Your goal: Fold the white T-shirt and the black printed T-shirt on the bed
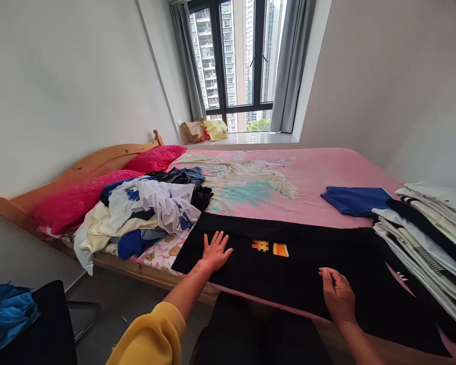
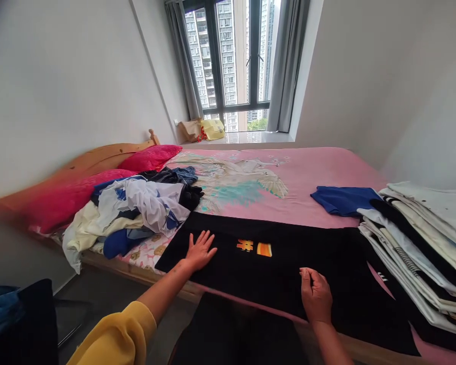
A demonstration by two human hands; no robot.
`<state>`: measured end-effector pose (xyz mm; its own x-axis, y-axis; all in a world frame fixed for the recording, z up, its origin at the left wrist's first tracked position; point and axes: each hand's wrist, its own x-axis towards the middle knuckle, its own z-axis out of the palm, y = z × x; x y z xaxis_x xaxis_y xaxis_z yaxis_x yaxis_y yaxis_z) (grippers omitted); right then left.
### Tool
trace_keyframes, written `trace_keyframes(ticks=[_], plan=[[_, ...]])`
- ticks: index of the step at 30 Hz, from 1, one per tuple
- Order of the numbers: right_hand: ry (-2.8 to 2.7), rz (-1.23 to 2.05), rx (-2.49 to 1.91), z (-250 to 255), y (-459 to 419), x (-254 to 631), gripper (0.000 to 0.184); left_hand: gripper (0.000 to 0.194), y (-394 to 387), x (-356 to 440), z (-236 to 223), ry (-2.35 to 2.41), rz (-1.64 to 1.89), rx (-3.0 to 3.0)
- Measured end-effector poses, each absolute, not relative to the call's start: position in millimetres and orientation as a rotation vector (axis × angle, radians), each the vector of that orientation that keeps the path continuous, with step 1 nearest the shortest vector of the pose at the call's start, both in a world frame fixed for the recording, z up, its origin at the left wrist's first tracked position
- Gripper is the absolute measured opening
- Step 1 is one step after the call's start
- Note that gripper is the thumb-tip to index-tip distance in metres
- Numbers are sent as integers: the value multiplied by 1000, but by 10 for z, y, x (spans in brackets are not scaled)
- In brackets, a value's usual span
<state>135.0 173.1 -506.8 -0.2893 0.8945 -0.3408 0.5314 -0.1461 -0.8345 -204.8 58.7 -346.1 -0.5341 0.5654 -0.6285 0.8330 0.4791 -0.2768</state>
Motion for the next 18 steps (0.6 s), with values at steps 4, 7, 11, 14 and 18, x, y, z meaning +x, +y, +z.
trace_keyframes(ticks=[4,7,11,14,18], plan=[[-1805,1399,-1615,-5090,1723,1352,43,49,453,-2657,-3174,2382,-885,1029],[-1834,1380,-1611,-5097,1723,1342,44,39,483,-2946,-3071,2348,-906,1018],[-1838,1369,-1602,-5096,1724,1325,44,16,530,-3164,-3081,2308,-883,984],[-1839,1370,-1625,-5097,1722,1321,42,13,477,-3240,-3101,2342,-844,926],[-1861,1360,-1648,-5104,1717,1314,42,29,420,-3157,-3126,2485,-810,934]])
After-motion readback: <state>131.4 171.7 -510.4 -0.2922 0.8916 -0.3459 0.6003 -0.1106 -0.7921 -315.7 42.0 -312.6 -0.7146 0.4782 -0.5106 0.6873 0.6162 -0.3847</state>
